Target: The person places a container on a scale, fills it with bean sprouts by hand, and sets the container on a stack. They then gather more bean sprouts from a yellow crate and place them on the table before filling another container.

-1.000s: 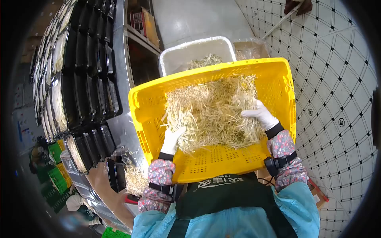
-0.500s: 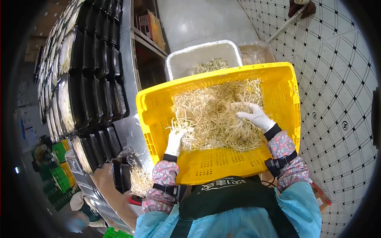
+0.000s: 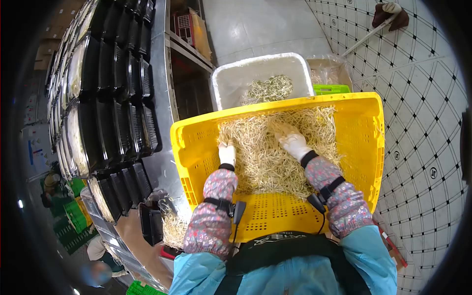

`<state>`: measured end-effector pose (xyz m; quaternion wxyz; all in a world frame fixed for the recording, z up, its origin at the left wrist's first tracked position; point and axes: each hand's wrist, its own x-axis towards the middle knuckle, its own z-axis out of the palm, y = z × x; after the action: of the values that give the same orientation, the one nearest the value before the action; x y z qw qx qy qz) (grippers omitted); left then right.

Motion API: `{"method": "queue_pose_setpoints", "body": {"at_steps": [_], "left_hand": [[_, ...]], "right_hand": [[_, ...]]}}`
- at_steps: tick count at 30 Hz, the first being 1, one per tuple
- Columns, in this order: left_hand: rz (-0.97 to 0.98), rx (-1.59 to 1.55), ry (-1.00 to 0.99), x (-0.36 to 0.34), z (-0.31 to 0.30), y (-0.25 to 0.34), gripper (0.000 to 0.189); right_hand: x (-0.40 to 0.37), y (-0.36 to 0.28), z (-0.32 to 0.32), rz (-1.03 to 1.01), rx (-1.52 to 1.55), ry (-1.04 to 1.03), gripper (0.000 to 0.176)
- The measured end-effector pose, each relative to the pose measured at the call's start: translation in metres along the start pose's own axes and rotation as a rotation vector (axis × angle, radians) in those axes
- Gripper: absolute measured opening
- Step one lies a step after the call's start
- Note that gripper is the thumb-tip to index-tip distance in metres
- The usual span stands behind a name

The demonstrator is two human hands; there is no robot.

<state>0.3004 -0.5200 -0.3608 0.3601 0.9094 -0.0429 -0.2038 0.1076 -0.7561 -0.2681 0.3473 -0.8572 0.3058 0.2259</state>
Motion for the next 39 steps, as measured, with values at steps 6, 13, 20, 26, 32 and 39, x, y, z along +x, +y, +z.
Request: {"method": "queue_pose_setpoints", "body": {"at_steps": [6, 13, 20, 26, 32, 39], "left_hand": [[-0.061, 0.179, 0.023, -0.043, 0.031, 0.079, 0.066], [-0.436, -0.767, -0.391, -0.132, -0.089, 0.142, 0.039], [-0.583, -0.605, -0.264, -0.108, -0.046, -0.033, 0.019], [-0.624, -0.773, 0.033, -0.121, 0.023, -0.004, 0.022], [-0.939, -0.896, -0.340, -0.157, -0.019, 0.078, 0.059], [-0.404, -0.722, -0.547, -0.144, -0.066, 0.128, 0.036]], "right_hand": [[0.030, -0.081, 0.040, 0.055, -0.070, 0.207, 0.065], [-0.076, -0.103, 0.030, -0.180, 1.041, -0.050, 0.086], [-0.039, -0.062, -0.002, -0.352, 0.306, 0.060, 0.053], [0.012, -0.060, 0.015, -0.043, -0.073, 0.226, 0.088], [-0.054, -0.073, 0.038, 0.077, 0.492, -0.204, 0.098], [-0.070, -0.082, -0.023, 0.031, 1.335, -0.147, 0.087]]}}
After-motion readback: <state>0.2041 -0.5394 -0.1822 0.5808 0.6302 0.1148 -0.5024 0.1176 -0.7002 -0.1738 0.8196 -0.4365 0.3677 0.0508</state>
